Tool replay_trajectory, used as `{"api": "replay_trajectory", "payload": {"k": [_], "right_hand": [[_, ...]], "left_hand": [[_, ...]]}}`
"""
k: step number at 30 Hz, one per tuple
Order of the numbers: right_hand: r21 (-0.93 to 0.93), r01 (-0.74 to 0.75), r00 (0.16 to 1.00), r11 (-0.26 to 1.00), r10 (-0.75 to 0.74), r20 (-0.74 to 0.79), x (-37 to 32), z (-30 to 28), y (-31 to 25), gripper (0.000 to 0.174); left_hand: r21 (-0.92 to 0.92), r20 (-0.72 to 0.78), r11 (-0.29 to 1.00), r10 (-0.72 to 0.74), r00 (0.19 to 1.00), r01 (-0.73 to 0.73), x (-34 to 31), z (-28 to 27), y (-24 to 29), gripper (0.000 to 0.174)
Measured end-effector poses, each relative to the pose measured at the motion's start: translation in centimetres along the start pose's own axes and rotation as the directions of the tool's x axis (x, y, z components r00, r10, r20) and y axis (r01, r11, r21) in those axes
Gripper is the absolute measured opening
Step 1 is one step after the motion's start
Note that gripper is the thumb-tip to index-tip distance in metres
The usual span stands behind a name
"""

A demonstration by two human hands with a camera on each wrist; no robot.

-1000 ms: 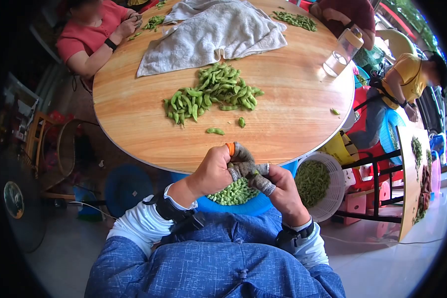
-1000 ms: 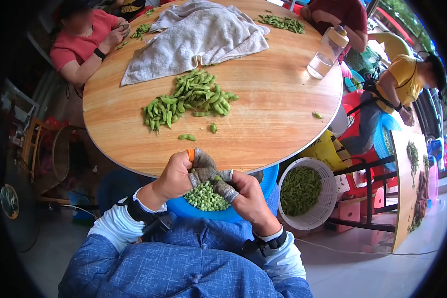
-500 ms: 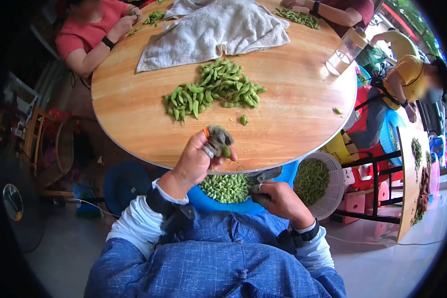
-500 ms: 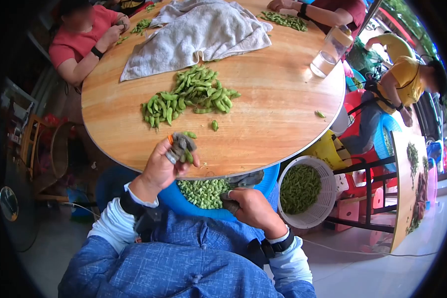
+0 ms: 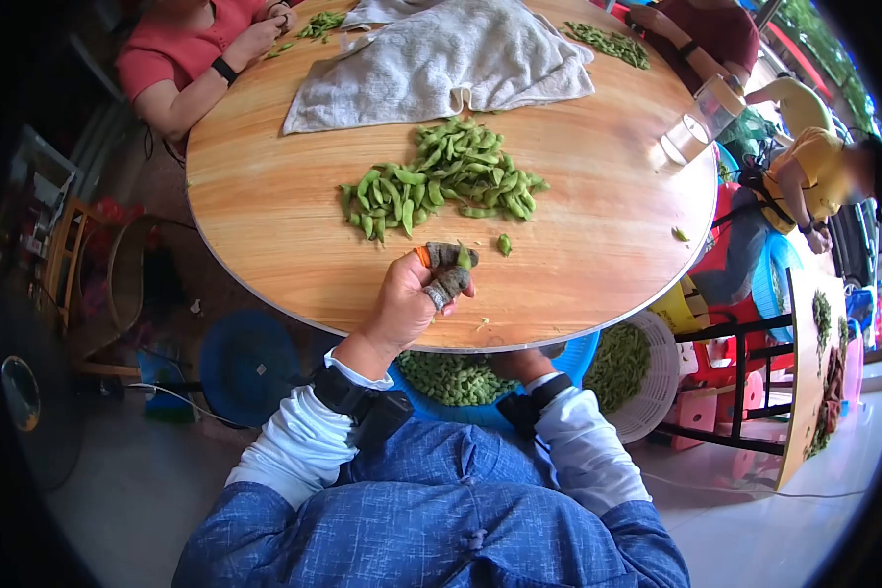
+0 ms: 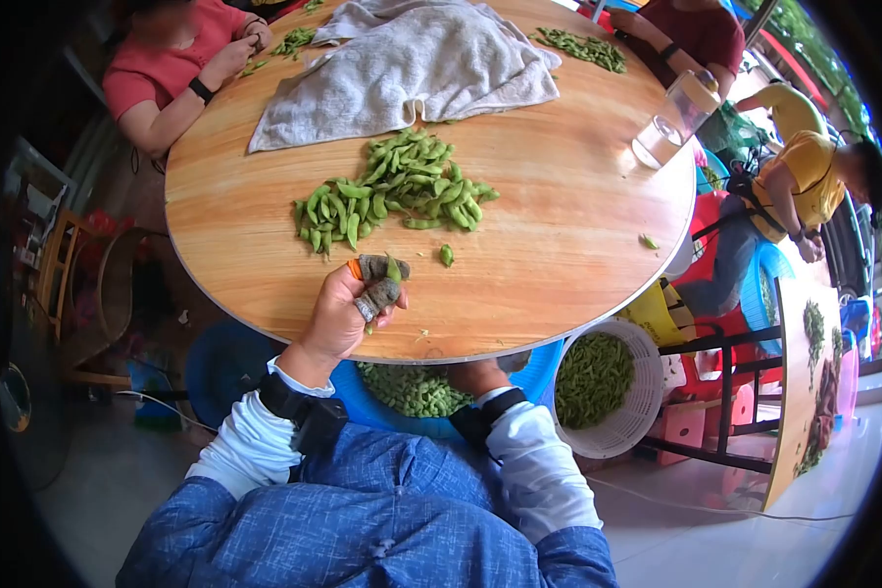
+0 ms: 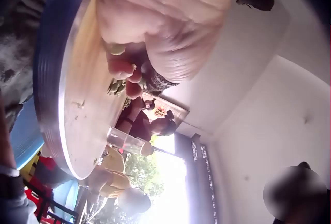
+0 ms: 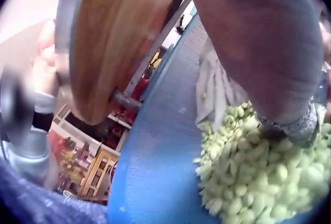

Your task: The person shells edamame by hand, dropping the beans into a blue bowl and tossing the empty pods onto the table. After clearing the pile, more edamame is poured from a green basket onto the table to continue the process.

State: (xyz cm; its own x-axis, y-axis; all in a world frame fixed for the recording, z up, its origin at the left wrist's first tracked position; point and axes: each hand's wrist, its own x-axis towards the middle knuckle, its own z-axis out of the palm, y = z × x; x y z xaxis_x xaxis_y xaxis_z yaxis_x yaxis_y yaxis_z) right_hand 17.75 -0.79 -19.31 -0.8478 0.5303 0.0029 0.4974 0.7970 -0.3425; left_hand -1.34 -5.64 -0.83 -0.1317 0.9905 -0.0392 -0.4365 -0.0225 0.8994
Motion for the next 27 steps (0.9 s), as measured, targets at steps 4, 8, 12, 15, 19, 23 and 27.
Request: {"api": "replay_trajectory", "payload": {"k": [4, 8, 12, 15, 19, 23, 27], "right_hand": [[0.145, -0.027, 0.996, 0.989, 0.039, -0.082, -1.0, -5.2, 1.2, 0.042], [0.379, -0.27, 0.961, 0.885, 0.224, 0.162, -3.6, -11.1, -1.3, 0.029], [0.672, -0.366, 0.928, 0.644, 0.309, 0.21, -6.0, -16.3, -5.1, 0.017], [0.963, -0.17, 0.942, 0.209, 0.32, 0.097, -5.4, -20.6, -8.8, 0.025], [0.991, -0.11, 0.95, 0.073, 0.302, 0.083, -4.3, -23.1, -10.8, 0.027], [0.996, -0.084, 0.954, -0.02, 0.287, 0.086, -4.2, -23.1, -12.0, 0.023], [0.996, -0.048, 0.947, -0.075, 0.312, 0.07, -4.5, -22.8, -13.1, 0.019]], "left_hand": [[-0.011, -0.043, 1.0, 0.0, 0.999, 0.0, 0.2, 0.1, 0.3, 0.006], [0.013, 0.009, 0.999, -0.034, 0.999, 0.034, -0.1, -0.1, 0.4, 0.01], [-0.09, 0.042, 0.98, -0.176, 0.984, 0.179, -1.8, 1.6, 1.3, 0.014], [-0.037, 0.23, 0.968, -0.232, 0.945, 0.247, -3.2, 2.9, 1.6, 0.014], [-0.035, 0.25, 0.956, -0.275, 0.929, 0.292, -4.6, 4.4, 2.7, 0.028], [0.01, 0.218, 0.967, -0.25, 0.943, 0.254, -5.6, 4.4, 3.5, 0.029], [-0.026, 0.229, 0.972, -0.223, 0.948, 0.235, -6.6, 4.7, 3.9, 0.028]]}}
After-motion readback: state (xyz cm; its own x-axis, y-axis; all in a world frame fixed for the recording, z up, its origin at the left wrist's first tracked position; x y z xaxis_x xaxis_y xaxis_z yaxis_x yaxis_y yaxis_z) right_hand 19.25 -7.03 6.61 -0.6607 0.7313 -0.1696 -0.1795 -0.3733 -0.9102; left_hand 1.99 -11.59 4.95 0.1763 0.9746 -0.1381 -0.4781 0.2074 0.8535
